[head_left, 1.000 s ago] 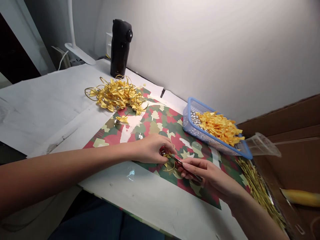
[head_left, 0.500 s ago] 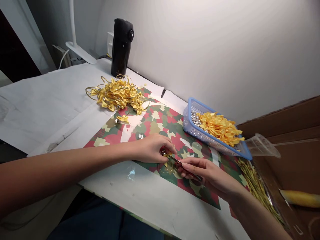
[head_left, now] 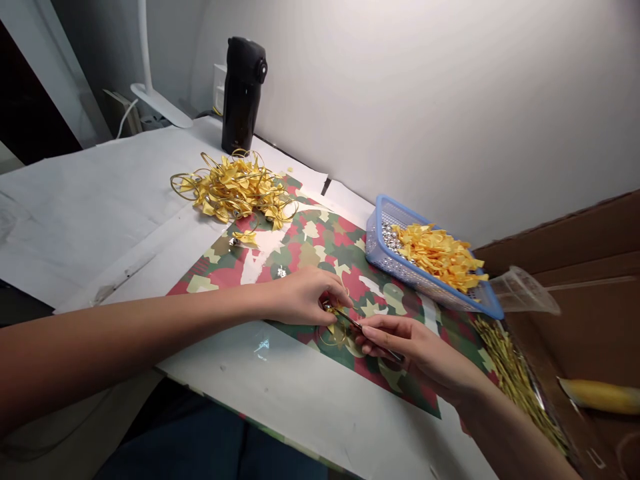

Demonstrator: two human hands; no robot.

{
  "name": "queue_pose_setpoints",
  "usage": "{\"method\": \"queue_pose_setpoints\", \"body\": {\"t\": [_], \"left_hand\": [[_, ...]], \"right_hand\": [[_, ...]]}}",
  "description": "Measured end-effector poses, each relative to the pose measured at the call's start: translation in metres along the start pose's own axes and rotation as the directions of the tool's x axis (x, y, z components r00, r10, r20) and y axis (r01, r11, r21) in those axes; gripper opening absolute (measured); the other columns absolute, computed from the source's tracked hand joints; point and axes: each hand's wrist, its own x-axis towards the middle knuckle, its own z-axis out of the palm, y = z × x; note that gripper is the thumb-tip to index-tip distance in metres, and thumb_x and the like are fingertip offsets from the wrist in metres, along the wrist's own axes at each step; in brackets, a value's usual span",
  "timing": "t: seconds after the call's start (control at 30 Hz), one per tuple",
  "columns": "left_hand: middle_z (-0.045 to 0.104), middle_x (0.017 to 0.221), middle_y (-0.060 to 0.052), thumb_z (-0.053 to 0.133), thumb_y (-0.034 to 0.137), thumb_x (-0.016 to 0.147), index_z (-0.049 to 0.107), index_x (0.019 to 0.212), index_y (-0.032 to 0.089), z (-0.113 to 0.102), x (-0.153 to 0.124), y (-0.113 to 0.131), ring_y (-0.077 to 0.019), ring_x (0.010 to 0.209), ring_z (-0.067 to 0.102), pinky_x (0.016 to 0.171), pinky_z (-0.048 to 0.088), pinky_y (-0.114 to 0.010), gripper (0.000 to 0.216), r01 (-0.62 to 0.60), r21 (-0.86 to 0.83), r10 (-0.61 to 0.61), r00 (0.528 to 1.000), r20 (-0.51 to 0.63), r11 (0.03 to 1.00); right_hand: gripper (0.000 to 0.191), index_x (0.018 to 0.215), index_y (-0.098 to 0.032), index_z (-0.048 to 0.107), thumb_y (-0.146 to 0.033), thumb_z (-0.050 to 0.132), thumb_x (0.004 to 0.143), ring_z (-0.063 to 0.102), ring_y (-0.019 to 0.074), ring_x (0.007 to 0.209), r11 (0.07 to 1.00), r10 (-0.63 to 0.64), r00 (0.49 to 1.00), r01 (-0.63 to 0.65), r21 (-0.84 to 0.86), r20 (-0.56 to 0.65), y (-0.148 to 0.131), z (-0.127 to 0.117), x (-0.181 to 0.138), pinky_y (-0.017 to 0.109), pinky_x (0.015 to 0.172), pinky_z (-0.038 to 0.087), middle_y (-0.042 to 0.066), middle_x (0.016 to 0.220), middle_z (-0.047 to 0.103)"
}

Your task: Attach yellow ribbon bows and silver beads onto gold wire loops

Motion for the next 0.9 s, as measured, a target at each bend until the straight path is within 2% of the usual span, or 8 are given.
{"method": "queue_pose_setpoints", "body": {"t": [0.17, 0.43, 0.57, 0.67, 0.73, 0.8, 0.9], "left_hand": [[0.069, 0.089, -0.008, 0.062, 0.001, 0.071, 0.071, 0.096, 0.01, 0.0, 0.0, 0.001, -0.0126, 0.07, 0.06, 0.059, 0.048, -0.021, 0.028, 0.004, -0.002, -0.004, 1.0, 0.004, 1.0], [0.068, 0.09, -0.009, 0.061, 0.0, 0.071, 0.071, 0.099, 0.008, -0.001, 0.001, 0.002, -0.0132, 0.07, 0.06, 0.059, 0.048, -0.021, 0.031, 0.017, 0.001, -0.017, 1.0, 0.018, 1.0], [0.067, 0.088, -0.009, 0.062, 0.001, 0.072, 0.071, 0.1, 0.006, -0.001, 0.001, 0.002, -0.0122, 0.068, 0.058, 0.057, 0.047, -0.02, 0.03, 0.022, 0.001, -0.022, 1.0, 0.02, 1.0], [0.067, 0.089, -0.008, 0.061, 0.001, 0.072, 0.071, 0.1, 0.007, -0.001, 0.001, 0.001, -0.012, 0.068, 0.057, 0.058, 0.047, -0.02, 0.03, 0.0, -0.018, 0.0, 1.0, 0.008, 1.0], [0.067, 0.09, -0.008, 0.059, -0.001, 0.072, 0.07, 0.1, 0.009, -0.001, 0.0, 0.0, -0.0122, 0.069, 0.057, 0.059, 0.046, -0.02, 0.032, -0.035, -0.018, 0.034, 0.999, -0.02, 0.999], [0.067, 0.091, -0.008, 0.055, -0.003, 0.071, 0.069, 0.1, 0.011, -0.002, -0.002, -0.001, -0.0126, 0.07, 0.056, 0.059, 0.045, -0.021, 0.035, -0.079, 0.0, 0.079, 0.996, -0.05, 0.997], [0.066, 0.093, -0.007, 0.05, -0.003, 0.07, 0.065, 0.105, 0.014, -0.002, -0.004, 0.0, -0.0127, 0.068, 0.054, 0.06, 0.044, -0.023, 0.041, -0.127, 0.036, 0.129, 0.99, -0.06, 0.991]], "right_hand": [[0.036, 0.075, -0.017, 0.073, -0.048, 0.083, 0.058, 0.058, 0.0155, 0.066, 0.999, -0.003, 1.0, 0.002, -0.044, -0.023, 0.0, 0.0, 0.0, 0.024, 0.052, 0.032, 0.003, 0.067, 0.066], [0.032, 0.075, -0.018, 0.073, -0.045, 0.083, 0.061, 0.055, 0.0113, 0.062, 1.0, -0.026, 1.0, 0.027, -0.009, 0.014, 0.002, 0.0, 0.001, 0.022, 0.053, 0.032, 0.0, 0.064, 0.065], [0.035, 0.074, -0.017, 0.074, -0.048, 0.083, 0.059, 0.055, 0.0121, 0.063, 0.999, -0.032, 0.999, 0.031, -0.024, -0.022, 0.004, -0.003, 0.001, 0.022, 0.053, 0.035, 0.002, 0.067, 0.066], [0.038, 0.084, -0.019, 0.075, -0.05, 0.08, 0.063, 0.057, 0.0144, 0.063, 0.989, -0.129, 0.986, 0.12, -0.086, -0.101, 0.01, -0.01, -0.005, 0.025, 0.058, 0.043, 0.002, 0.069, 0.067], [0.038, 0.089, -0.019, 0.074, -0.05, 0.076, 0.067, 0.058, 0.0159, 0.062, 0.954, -0.26, 0.951, 0.226, -0.197, -0.167, 0.017, -0.016, -0.01, 0.028, 0.06, 0.047, 0.002, 0.069, 0.068], [0.036, 0.091, -0.02, 0.072, -0.051, 0.071, 0.073, 0.062, 0.0185, 0.062, 0.884, -0.395, 0.892, 0.304, -0.356, -0.219, 0.027, -0.022, -0.012, 0.03, 0.06, 0.05, 0.004, 0.073, 0.069], [0.033, 0.093, -0.021, 0.071, -0.05, 0.064, 0.079, 0.066, 0.0231, 0.072, 0.701, -0.598, 0.769, 0.363, -0.614, -0.228, 0.041, -0.031, -0.01, 0.033, 0.065, 0.054, 0.007, 0.085, 0.071]]}}
